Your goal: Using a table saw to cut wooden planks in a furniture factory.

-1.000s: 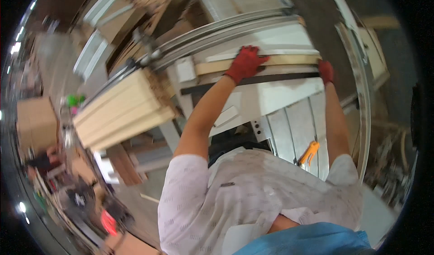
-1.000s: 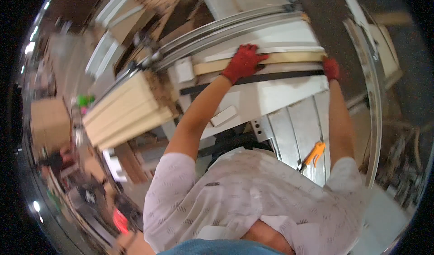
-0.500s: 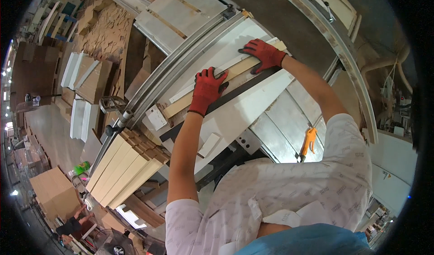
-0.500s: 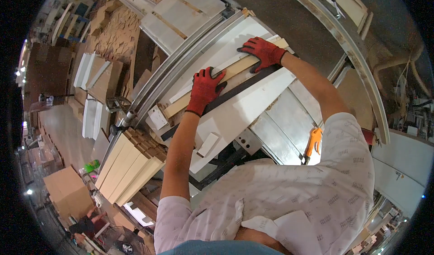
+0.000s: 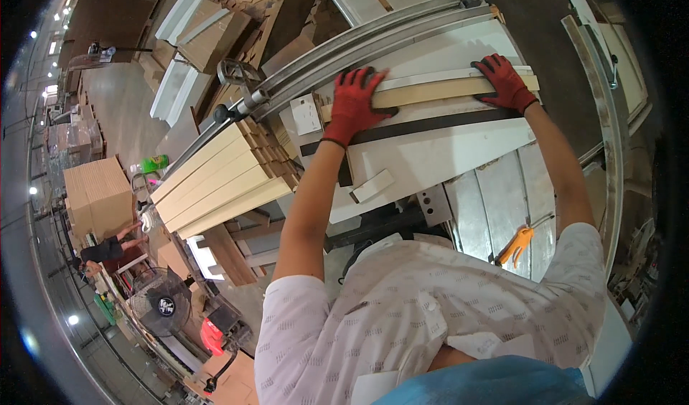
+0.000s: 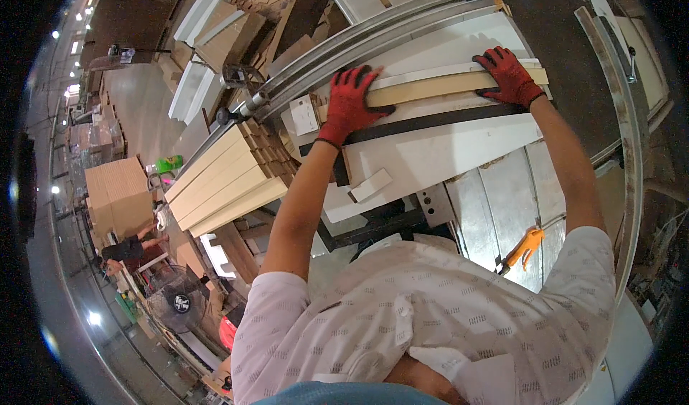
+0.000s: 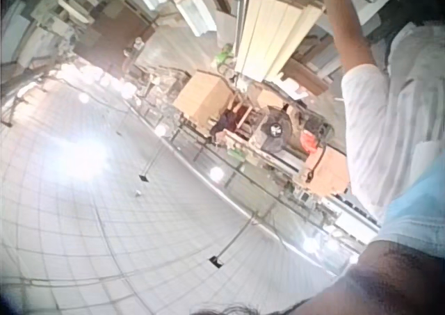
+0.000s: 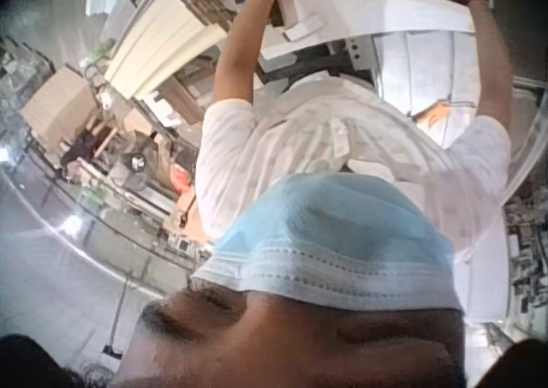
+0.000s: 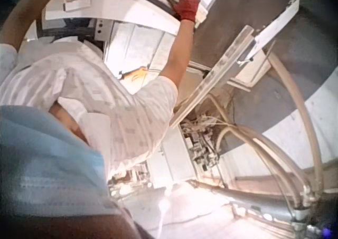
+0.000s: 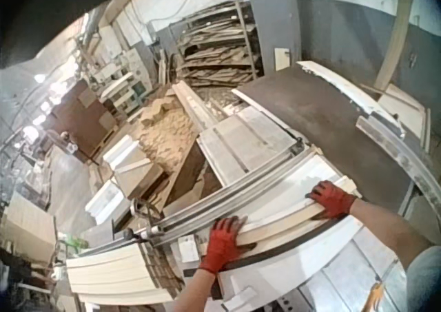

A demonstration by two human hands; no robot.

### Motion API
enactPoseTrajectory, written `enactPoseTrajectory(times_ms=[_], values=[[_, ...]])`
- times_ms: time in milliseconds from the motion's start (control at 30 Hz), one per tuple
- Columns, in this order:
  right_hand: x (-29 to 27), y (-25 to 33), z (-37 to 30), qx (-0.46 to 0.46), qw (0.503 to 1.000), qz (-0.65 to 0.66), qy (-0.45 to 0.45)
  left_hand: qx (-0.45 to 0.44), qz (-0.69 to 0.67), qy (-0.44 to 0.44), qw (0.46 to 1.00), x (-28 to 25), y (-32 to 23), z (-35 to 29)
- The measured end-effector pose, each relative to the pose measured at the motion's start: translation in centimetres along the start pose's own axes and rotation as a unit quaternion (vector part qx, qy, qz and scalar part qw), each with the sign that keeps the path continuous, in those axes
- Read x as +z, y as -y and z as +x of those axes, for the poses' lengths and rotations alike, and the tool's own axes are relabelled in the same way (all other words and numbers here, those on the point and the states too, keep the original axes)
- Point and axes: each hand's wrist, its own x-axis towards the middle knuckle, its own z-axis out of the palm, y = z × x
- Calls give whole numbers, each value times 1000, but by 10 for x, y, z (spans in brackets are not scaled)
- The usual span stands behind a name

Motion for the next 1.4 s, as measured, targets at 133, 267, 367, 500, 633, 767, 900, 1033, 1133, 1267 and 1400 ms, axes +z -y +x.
enactPoseTrajectory(times_ms=[133,267,367,500,633,767,900,1033,1133,1267,1400], values=[[-2,2,2,-3,1000,17,2,-28,-25,14,999,-8,11,-9],[-7,4,-7,-2,1000,-18,-13,0,-23,18,1000,-4,9,-8],[-4,5,-5,-6,999,35,-14,16,-6,28,999,0,10,-8],[-5,2,-6,-25,997,45,-59,24,36,59,997,6,8,-7],[-2,-3,1,-40,997,15,-61,39,60,40,997,5,13,-8],[-6,-6,-5,-32,999,-1,-38,22,59,60,996,10,8,-4],[-7,-3,-9,-22,999,4,-37,17,58,75,995,9,4,-4],[-5,-1,-9,-21,998,11,-50,26,76,63,995,10,7,-5],[-6,-1,-10,-23,998,5,-59,34,82,59,994,10,8,-6],[-8,1,-8,-22,999,-6,-41,33,83,56,994,12,13,-9],[-9,2,-9,-10,1000,-4,-13,28,78,60,995,12,11,-9]])
